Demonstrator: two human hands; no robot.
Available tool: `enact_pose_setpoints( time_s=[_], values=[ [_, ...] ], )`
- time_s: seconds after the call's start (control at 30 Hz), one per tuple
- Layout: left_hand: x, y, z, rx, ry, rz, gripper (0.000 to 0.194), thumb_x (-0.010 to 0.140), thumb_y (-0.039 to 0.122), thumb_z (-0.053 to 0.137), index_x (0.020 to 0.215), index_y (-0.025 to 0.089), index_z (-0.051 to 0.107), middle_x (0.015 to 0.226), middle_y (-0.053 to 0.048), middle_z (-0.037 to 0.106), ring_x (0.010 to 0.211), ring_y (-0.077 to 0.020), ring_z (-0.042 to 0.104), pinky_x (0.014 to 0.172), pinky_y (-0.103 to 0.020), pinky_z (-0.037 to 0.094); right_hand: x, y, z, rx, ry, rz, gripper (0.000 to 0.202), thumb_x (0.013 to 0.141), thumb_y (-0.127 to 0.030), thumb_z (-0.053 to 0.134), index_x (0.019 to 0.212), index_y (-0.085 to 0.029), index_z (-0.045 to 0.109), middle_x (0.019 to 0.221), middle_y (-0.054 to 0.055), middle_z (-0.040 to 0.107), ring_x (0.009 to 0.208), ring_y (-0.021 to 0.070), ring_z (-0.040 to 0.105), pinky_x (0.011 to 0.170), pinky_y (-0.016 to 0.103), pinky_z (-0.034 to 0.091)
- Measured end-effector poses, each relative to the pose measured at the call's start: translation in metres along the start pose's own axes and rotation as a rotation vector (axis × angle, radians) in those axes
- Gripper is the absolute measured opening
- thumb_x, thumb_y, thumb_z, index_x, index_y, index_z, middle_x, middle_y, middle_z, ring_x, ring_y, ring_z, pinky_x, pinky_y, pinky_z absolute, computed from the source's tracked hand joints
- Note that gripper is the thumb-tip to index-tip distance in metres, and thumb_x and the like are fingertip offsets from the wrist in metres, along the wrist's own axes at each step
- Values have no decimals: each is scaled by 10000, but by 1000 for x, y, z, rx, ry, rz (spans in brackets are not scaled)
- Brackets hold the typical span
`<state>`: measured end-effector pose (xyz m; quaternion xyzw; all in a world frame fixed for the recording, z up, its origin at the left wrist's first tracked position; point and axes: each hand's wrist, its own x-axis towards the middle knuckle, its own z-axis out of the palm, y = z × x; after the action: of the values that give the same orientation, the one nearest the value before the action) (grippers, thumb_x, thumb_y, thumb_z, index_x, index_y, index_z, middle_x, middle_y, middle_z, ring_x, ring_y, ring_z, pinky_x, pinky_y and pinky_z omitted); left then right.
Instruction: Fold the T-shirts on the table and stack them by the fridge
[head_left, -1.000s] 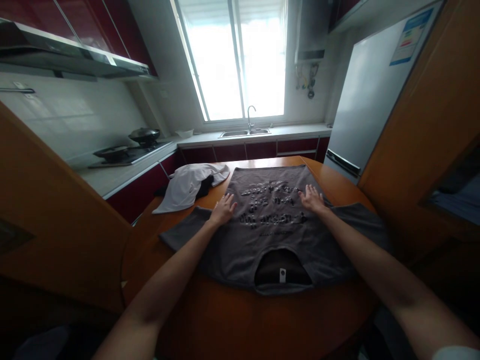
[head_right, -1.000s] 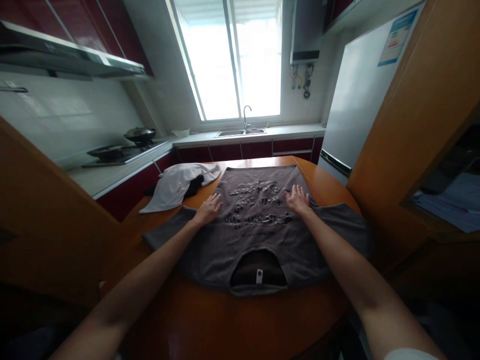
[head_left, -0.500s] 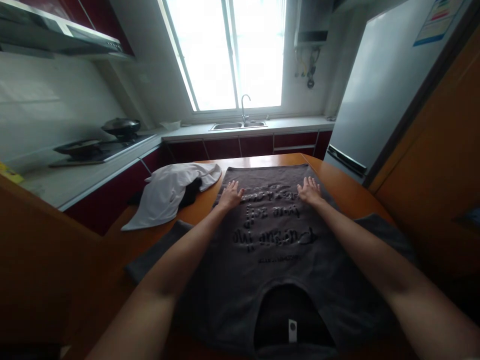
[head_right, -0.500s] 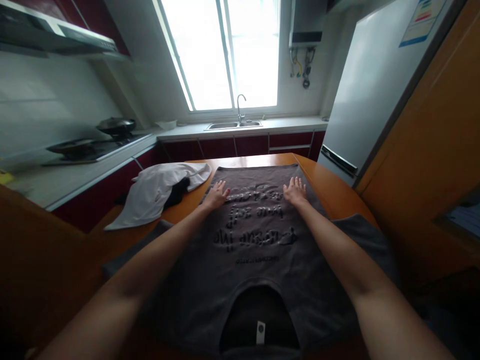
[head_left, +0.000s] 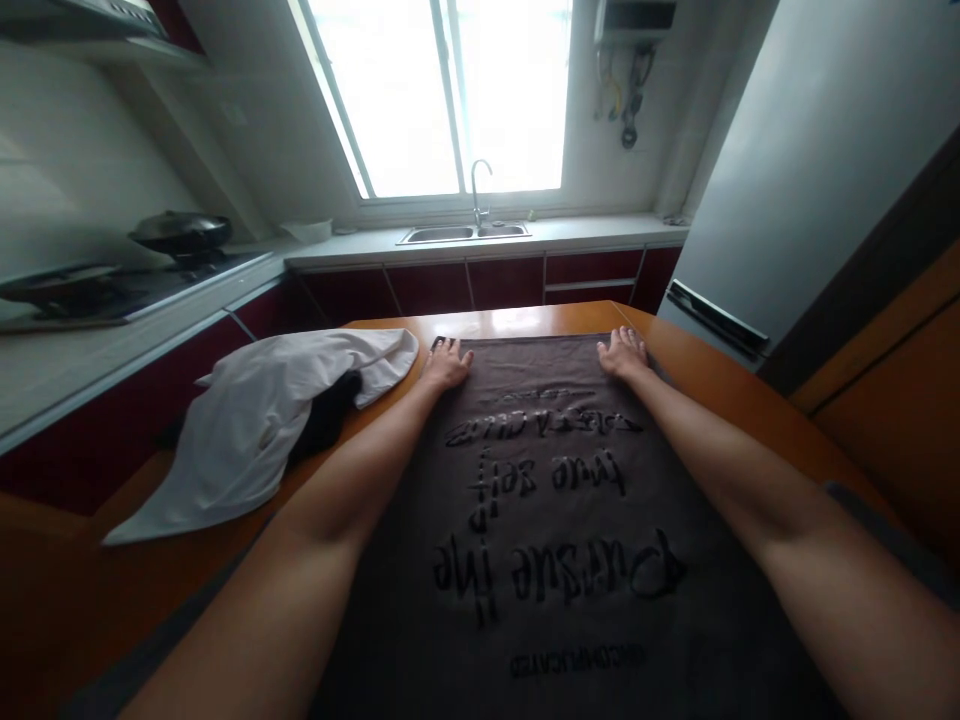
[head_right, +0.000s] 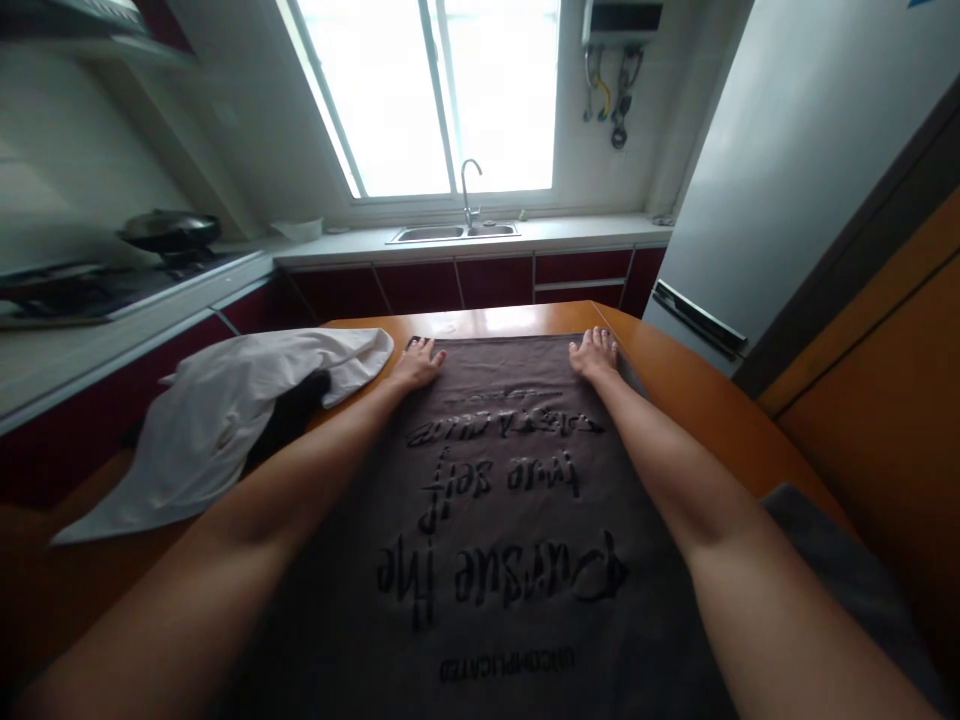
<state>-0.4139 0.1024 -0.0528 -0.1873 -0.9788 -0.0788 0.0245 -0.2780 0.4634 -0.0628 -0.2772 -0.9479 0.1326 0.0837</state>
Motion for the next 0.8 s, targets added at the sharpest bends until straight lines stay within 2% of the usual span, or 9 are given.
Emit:
enact_pose_setpoints(
  time_s=[0.1,0.2,0.3,0.37,0.47,0.6,0.7,0.73,0.8],
  values=[
    [21,-12,8,40,-22,-45,804,1001,623,217,1592,83,293,1674,-178,203,1555,-323,150,1245,-479,148,21,2,8,-37,-41,32,734,1018,-491,264,1594,-37,240,1677,200,173,1553,288,131,1239,509,98],
    [28,-18,11,65,-35,-93,850,980,677,219,1607,105,263,1685,-181,147,1561,-337,107,1244,-493,140,30,6,12,-48,-41,50,764,1011,-526,269,1590,-28,251,1670,208,190,1550,295,147,1238,516,91],
    [19,-9,2,52,-44,-105,842,988,669,208,1609,102,253,1683,-192,142,1558,-353,110,1237,-514,155,23,1,4,-11,-2,34,748,1016,-511,276,1580,-19,275,1666,217,195,1549,302,149,1234,530,94],
    [1,7,-9,49,8,-46,811,1003,636,235,1601,90,272,1678,-198,165,1555,-360,123,1235,-518,159,5,-9,-6,18,61,-2,713,1026,-475,264,1574,-19,290,1666,217,194,1551,307,142,1231,547,94],
    [-58,40,-32,56,81,207,777,1001,620,335,1595,119,302,1679,-170,188,1557,-372,82,1239,-536,135,-54,-27,-23,44,97,-205,669,1028,-444,283,1571,-54,320,1675,185,189,1555,297,132,1234,556,91],
    [-185,75,-54,-80,-6,576,723,1000,661,341,1605,268,292,1687,-63,209,1564,-314,100,1248,-536,145,-177,-34,-33,86,-40,-529,650,1028,-478,309,1569,-122,368,1666,164,229,1550,290,176,1233,556,148],
    [-272,84,-51,-154,-101,734,710,995,642,413,1615,350,228,1687,-16,202,1562,-280,139,1260,-517,145,-259,-21,-29,105,-124,-684,656,1023,-506,354,1584,-167,353,1671,138,215,1550,279,179,1237,545,167],
    [-292,84,-47,-162,-133,766,714,996,629,428,1618,356,209,1689,-13,191,1561,-279,139,1261,-522,147,-277,-16,-28,109,-157,-748,663,1017,-516,380,1586,-177,350,1670,131,223,1550,272,181,1240,536,167],
    [-317,84,-41,-161,-183,817,731,987,611,470,1619,353,208,1690,-24,177,1560,-293,137,1257,-547,143,-297,-8,-31,116,-210,-856,669,1007,-522,419,1584,-189,354,1662,125,249,1547,259,195,1243,522,171]
  ],
)
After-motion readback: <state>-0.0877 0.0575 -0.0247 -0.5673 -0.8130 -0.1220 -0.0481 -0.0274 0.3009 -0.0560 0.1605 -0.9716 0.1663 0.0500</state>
